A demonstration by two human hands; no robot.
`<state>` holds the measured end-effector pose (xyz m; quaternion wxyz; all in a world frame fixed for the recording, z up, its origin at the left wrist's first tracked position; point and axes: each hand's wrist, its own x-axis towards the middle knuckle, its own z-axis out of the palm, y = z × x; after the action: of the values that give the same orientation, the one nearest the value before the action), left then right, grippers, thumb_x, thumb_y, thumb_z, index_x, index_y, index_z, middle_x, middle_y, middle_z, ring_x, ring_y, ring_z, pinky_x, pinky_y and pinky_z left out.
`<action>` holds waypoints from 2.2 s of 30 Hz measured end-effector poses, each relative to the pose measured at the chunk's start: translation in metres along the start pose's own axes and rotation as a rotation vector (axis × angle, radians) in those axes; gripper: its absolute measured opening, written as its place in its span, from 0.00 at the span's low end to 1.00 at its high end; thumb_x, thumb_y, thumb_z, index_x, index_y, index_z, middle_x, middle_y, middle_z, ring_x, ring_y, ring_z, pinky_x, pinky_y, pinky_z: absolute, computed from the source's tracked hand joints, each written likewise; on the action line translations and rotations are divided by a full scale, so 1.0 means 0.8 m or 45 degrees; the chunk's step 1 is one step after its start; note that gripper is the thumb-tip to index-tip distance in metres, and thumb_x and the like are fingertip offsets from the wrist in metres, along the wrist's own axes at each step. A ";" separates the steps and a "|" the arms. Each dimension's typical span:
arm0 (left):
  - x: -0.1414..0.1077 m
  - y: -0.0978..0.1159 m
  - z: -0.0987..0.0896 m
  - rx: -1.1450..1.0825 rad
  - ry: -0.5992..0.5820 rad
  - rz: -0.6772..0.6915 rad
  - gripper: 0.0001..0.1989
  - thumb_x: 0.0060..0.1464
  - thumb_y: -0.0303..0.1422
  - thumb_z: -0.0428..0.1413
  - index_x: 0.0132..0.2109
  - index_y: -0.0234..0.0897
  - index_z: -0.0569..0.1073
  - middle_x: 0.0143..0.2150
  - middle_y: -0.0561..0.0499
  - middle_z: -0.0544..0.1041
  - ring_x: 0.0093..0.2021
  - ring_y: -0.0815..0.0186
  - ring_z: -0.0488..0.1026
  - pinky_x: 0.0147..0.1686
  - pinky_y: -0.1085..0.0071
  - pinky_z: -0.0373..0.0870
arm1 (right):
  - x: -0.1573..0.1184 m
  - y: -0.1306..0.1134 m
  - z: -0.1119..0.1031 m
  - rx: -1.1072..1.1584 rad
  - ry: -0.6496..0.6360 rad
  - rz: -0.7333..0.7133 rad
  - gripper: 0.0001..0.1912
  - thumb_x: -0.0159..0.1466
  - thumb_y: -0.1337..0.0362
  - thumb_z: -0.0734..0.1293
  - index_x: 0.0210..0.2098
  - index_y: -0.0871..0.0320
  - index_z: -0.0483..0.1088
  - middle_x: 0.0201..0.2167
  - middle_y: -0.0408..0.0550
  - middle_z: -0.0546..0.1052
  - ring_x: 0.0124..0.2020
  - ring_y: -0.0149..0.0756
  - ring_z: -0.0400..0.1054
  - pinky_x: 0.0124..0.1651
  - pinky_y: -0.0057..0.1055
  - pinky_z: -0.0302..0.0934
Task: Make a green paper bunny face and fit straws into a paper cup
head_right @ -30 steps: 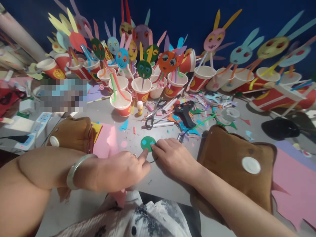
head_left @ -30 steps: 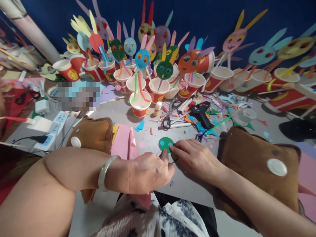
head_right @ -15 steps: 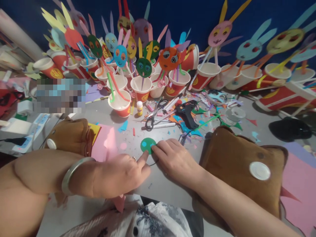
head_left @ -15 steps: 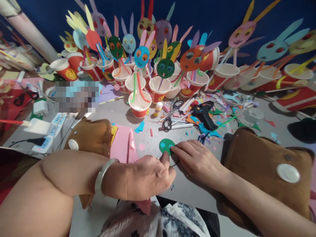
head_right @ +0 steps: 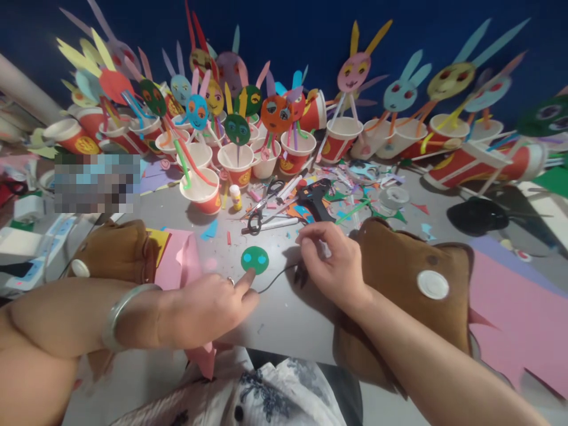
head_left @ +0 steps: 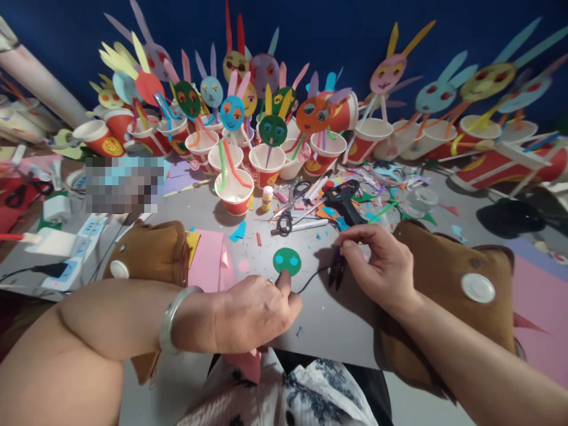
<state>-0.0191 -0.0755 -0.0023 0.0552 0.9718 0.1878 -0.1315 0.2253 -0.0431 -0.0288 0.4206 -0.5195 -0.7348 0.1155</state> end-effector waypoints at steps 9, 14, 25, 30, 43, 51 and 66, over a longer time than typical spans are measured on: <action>0.003 -0.001 -0.004 -0.055 -0.068 0.004 0.47 0.32 0.53 0.70 0.53 0.25 0.66 0.59 0.17 0.69 0.30 0.58 0.78 0.19 0.67 0.70 | -0.004 -0.001 0.011 0.112 -0.107 -0.063 0.07 0.62 0.72 0.64 0.33 0.54 0.71 0.26 0.41 0.78 0.26 0.32 0.72 0.29 0.28 0.65; 0.003 0.000 -0.008 -0.048 -0.075 0.012 0.49 0.31 0.53 0.72 0.53 0.24 0.67 0.61 0.18 0.67 0.32 0.55 0.79 0.21 0.65 0.73 | -0.008 -0.004 0.013 0.124 -0.226 -0.281 0.08 0.63 0.74 0.63 0.35 0.54 0.70 0.29 0.44 0.78 0.29 0.33 0.73 0.33 0.29 0.67; 0.005 0.001 -0.001 -0.019 -0.094 0.047 0.39 0.40 0.46 0.71 0.53 0.25 0.68 0.60 0.21 0.69 0.36 0.51 0.80 0.22 0.62 0.75 | -0.007 0.000 0.017 0.080 -0.389 -0.604 0.10 0.63 0.75 0.62 0.41 0.56 0.66 0.30 0.47 0.76 0.31 0.35 0.69 0.36 0.33 0.65; 0.006 0.000 0.005 0.006 -0.117 0.071 0.37 0.41 0.45 0.70 0.52 0.26 0.68 0.51 0.28 0.74 0.36 0.51 0.79 0.22 0.61 0.75 | -0.007 0.001 0.018 0.064 -0.474 -0.726 0.10 0.64 0.75 0.61 0.43 0.57 0.66 0.32 0.48 0.77 0.32 0.35 0.69 0.38 0.33 0.64; 0.002 -0.002 0.023 0.119 0.080 0.138 0.05 0.54 0.22 0.53 0.39 0.33 0.70 0.39 0.43 0.71 0.44 0.56 0.75 0.25 0.70 0.69 | -0.009 0.003 0.018 0.022 -0.491 -0.759 0.07 0.65 0.73 0.60 0.41 0.57 0.64 0.31 0.48 0.76 0.31 0.34 0.70 0.37 0.33 0.62; 0.003 -0.002 0.021 0.194 0.082 0.197 0.03 0.55 0.23 0.53 0.36 0.32 0.71 0.38 0.44 0.67 0.50 0.51 0.72 0.23 0.69 0.67 | -0.009 0.003 0.019 -0.013 -0.502 -0.769 0.06 0.66 0.72 0.58 0.40 0.57 0.64 0.30 0.48 0.76 0.30 0.33 0.68 0.36 0.33 0.60; 0.004 -0.002 0.016 0.190 0.117 0.180 0.04 0.54 0.23 0.53 0.35 0.34 0.70 0.35 0.47 0.64 0.44 0.56 0.70 0.21 0.69 0.63 | -0.003 -0.013 0.018 0.092 -0.646 -0.771 0.08 0.65 0.68 0.62 0.43 0.58 0.70 0.35 0.52 0.78 0.42 0.40 0.72 0.50 0.42 0.64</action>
<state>-0.0202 -0.0752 -0.0157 -0.0169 0.9890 0.1106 -0.0963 0.2082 -0.0458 -0.0325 0.2587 -0.2193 -0.9308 0.1366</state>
